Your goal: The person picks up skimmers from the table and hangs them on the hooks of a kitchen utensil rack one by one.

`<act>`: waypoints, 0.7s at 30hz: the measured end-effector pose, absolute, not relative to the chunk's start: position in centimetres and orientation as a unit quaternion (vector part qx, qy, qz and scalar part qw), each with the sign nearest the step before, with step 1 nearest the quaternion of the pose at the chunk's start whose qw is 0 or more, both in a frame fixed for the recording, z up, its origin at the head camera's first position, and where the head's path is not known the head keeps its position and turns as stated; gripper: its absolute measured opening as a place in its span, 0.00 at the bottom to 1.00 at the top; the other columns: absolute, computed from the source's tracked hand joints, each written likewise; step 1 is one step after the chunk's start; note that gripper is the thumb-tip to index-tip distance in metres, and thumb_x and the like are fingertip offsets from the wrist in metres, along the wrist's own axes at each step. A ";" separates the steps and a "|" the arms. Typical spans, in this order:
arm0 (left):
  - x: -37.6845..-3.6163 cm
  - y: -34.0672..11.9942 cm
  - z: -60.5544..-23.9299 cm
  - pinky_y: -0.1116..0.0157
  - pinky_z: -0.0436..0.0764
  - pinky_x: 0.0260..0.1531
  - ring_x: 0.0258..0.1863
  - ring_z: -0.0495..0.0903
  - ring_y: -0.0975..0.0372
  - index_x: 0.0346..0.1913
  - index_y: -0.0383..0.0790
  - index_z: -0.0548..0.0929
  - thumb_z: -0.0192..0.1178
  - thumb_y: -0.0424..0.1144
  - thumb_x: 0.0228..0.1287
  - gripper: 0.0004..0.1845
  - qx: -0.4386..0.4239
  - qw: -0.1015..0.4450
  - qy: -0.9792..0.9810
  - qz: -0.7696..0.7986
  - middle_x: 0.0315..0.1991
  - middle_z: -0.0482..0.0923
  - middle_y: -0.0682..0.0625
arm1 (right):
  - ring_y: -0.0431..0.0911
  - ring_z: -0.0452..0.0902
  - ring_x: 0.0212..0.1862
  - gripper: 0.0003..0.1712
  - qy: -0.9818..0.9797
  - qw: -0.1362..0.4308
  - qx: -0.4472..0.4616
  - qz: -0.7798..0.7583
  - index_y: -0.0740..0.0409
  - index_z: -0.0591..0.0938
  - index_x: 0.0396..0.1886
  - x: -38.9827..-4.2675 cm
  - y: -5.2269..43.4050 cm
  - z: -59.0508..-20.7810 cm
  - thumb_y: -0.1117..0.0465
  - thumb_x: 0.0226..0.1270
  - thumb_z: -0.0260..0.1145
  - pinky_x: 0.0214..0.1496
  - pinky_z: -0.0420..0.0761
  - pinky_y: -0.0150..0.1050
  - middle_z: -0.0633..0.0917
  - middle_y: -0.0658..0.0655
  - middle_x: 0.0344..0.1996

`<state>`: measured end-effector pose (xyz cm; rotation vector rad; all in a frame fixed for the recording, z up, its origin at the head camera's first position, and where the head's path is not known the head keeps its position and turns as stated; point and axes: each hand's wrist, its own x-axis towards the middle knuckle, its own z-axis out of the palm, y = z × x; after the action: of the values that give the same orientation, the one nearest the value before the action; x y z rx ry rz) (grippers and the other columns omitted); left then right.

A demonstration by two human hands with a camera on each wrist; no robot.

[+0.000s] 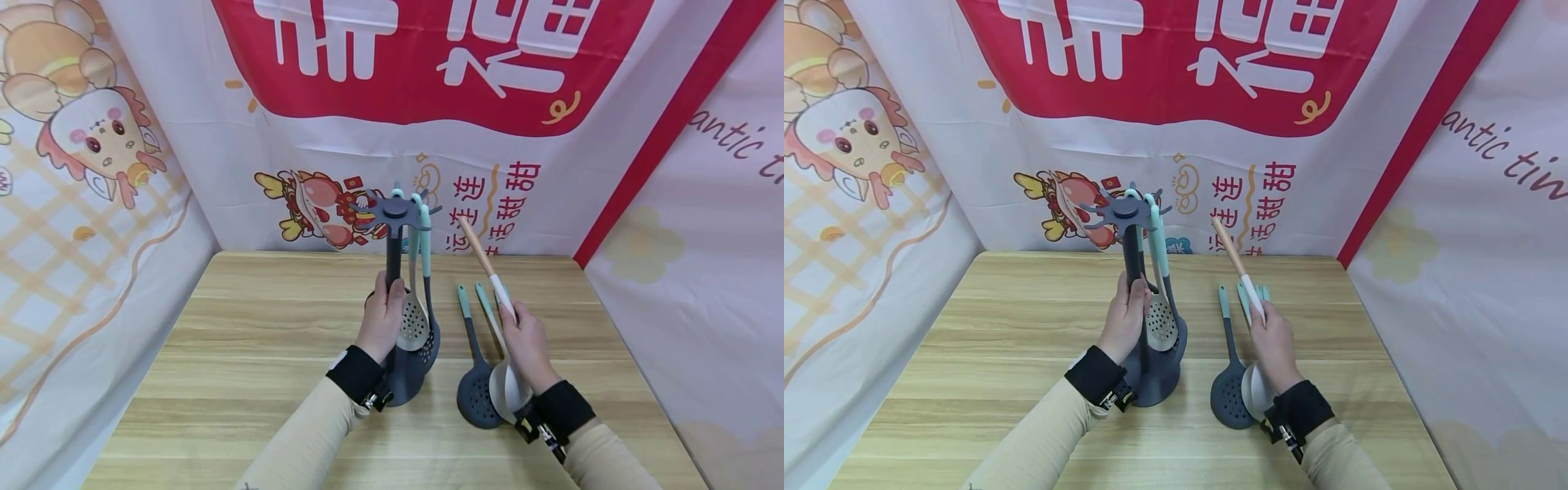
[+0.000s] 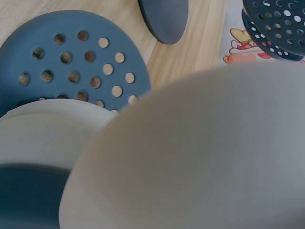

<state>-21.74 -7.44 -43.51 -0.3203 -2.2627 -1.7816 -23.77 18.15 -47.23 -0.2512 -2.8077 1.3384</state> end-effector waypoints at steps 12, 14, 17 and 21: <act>-21.8 -7.4 -43.5 0.69 0.62 0.23 0.21 0.62 0.61 0.46 0.37 0.65 0.37 0.46 0.82 0.14 -0.107 0.121 -0.775 -0.611 0.25 0.62 0.51 | 0.47 0.66 0.27 0.26 -0.895 0.037 -0.063 0.440 0.63 0.74 0.64 -23.0 17.5 -46.3 0.49 0.80 0.50 0.25 0.68 0.35 0.72 0.56 0.28; -21.8 -7.4 -43.6 0.70 0.62 0.23 0.21 0.62 0.61 0.46 0.37 0.65 0.37 0.45 0.82 0.14 -0.107 0.122 -0.776 -0.610 0.25 0.62 0.51 | 0.47 0.66 0.27 0.27 -0.895 0.040 -0.059 0.441 0.63 0.73 0.65 -22.9 17.4 -46.2 0.48 0.80 0.50 0.24 0.69 0.34 0.72 0.56 0.28; -21.8 -7.4 -43.6 0.69 0.62 0.23 0.21 0.62 0.61 0.46 0.37 0.65 0.37 0.46 0.82 0.14 -0.109 0.123 -0.775 -0.610 0.25 0.62 0.51 | 0.47 0.66 0.26 0.28 -0.894 0.044 -0.055 0.443 0.63 0.72 0.67 -22.7 17.2 -46.0 0.48 0.80 0.50 0.24 0.69 0.34 0.72 0.56 0.28; -21.7 -7.4 -43.5 0.69 0.62 0.23 0.21 0.62 0.61 0.46 0.37 0.65 0.37 0.47 0.81 0.15 -0.111 0.124 -0.775 -0.609 0.25 0.62 0.51 | 0.47 0.66 0.27 0.28 -0.891 0.050 -0.051 0.449 0.63 0.72 0.68 -22.4 17.0 -45.7 0.49 0.80 0.51 0.24 0.69 0.34 0.72 0.57 0.29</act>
<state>-21.74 -7.45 -43.50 -0.3226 -2.2609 -1.7760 -22.43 17.00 -45.74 -0.1559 -2.7128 1.3665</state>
